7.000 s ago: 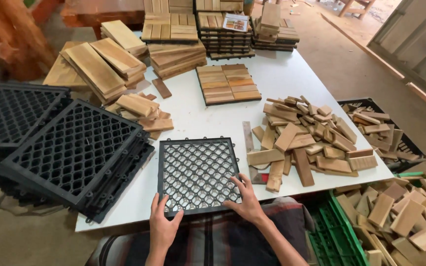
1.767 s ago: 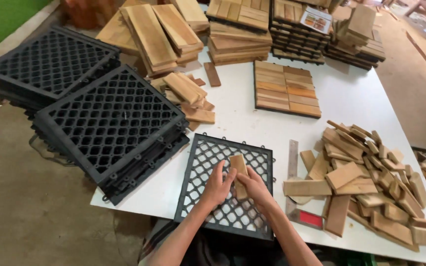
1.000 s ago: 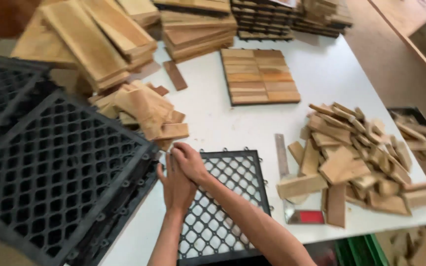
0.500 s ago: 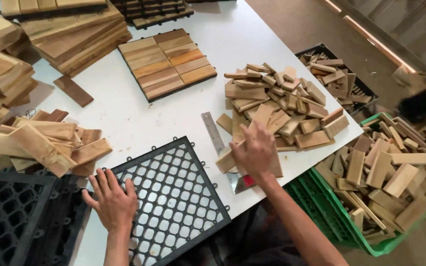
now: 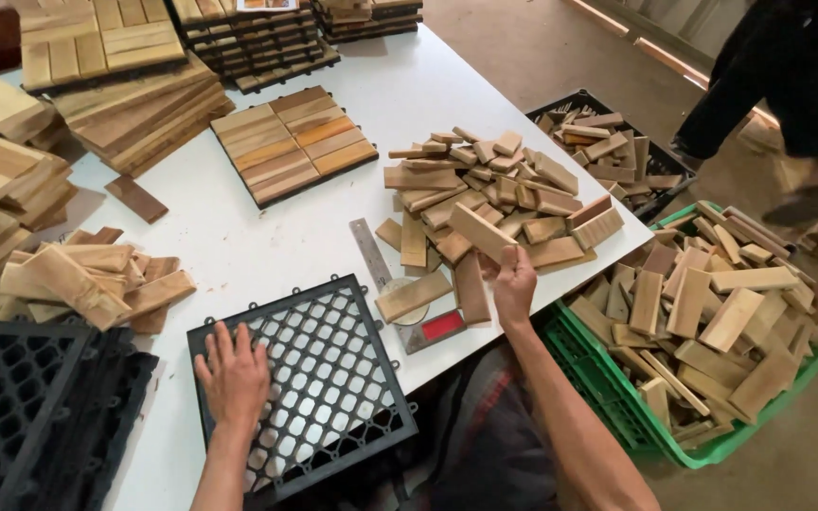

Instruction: Assembling interlocking wood floor tiles by placing individual wooden slats into a plastic grid base.

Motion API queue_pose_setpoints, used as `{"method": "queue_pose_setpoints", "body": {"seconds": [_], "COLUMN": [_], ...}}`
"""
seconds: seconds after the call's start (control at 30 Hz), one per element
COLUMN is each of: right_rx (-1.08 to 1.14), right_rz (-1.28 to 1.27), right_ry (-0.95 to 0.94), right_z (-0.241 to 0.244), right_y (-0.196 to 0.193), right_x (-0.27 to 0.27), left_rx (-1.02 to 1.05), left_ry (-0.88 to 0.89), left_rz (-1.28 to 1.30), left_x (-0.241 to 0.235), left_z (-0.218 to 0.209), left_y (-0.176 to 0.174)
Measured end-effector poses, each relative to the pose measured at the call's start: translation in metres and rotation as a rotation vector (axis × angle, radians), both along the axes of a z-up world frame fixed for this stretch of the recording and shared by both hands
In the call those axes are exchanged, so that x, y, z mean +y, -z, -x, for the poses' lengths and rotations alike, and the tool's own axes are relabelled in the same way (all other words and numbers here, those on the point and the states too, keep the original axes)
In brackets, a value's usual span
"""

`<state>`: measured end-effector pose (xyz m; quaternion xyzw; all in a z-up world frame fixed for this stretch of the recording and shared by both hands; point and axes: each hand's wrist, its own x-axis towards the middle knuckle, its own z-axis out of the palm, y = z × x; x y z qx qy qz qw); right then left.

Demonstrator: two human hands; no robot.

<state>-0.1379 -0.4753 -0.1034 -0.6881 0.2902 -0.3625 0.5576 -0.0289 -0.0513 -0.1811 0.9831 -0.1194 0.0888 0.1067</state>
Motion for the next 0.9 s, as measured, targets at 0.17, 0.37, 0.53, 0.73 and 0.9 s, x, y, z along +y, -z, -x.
{"method": "queue_pose_setpoints", "body": {"seconds": [0.17, 0.37, 0.53, 0.73, 0.9], "right_rx": [-0.112, -0.001, 0.105, 0.210, 0.331], "right_rz": [-0.413, -0.556, -0.500, -0.371, 0.097], "right_ry": [-0.222, -0.537, -0.743, -0.954, -1.088], "right_z": [0.026, 0.047, 0.060, 0.087, 0.077], "right_y": [0.010, 0.021, 0.058, 0.024, 0.061], "right_x": [0.032, 0.107, 0.131, 0.175, 0.226], "left_rx": [0.090, 0.541, 0.535, 0.580, 0.202], "left_ry": [0.131, 0.031, -0.291, -0.221, -0.329], "left_rz": [0.382, 1.460, 1.904, 1.598, 1.031], "left_x": [-0.086, -0.153, -0.100, 0.000, 0.066], "left_z": [0.058, 0.108, 0.134, 0.160, 0.188], "left_y": [-0.037, -0.040, -0.058, -0.034, -0.057]}}
